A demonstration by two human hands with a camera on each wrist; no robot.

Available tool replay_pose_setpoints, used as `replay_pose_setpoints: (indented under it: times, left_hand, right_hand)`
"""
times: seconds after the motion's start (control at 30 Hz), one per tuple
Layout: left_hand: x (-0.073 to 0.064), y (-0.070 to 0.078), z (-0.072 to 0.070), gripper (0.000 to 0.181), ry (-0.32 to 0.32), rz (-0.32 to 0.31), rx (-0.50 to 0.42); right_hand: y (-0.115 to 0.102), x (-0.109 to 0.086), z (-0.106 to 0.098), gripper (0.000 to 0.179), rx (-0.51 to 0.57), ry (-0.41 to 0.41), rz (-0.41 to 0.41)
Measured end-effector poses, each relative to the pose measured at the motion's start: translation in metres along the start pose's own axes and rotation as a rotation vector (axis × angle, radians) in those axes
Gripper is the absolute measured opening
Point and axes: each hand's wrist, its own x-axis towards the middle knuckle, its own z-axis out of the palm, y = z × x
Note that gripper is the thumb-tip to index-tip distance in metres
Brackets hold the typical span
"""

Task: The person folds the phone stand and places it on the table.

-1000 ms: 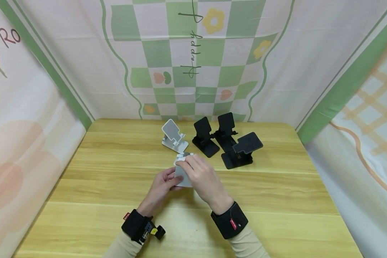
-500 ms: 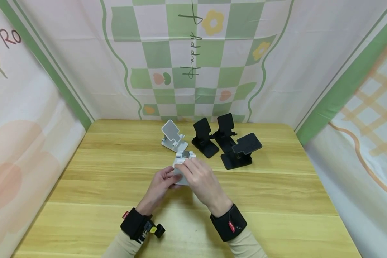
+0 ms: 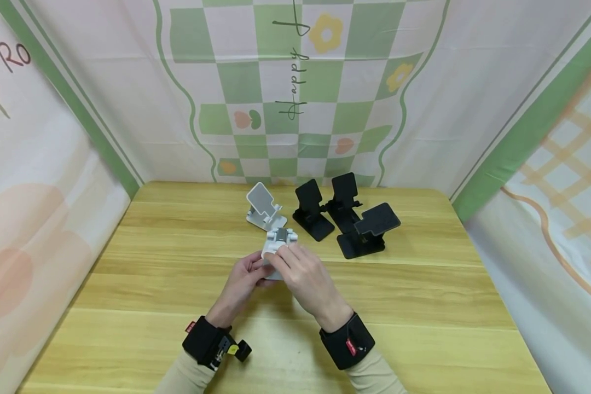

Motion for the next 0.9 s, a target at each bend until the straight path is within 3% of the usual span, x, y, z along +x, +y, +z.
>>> replay_pose_setpoints:
  times: [0.33,0.63,0.9]
  left_hand:
    - [0.000,0.002,0.000,0.046,-0.002,0.035,-0.016]
    - [0.000,0.004,0.000,0.051,0.014,0.022,-0.054]
    - [0.000,0.003,0.001,0.044,0.007,0.055,-0.119]
  right_hand:
    - [0.000,-0.001,0.006,0.031,0.015,0.052,-0.025]
    - [-0.002,-0.001,0.009,0.026,0.017,0.052,-0.043]
    - [-0.002,-0.001,0.011,0.025,0.027,0.049,-0.052]
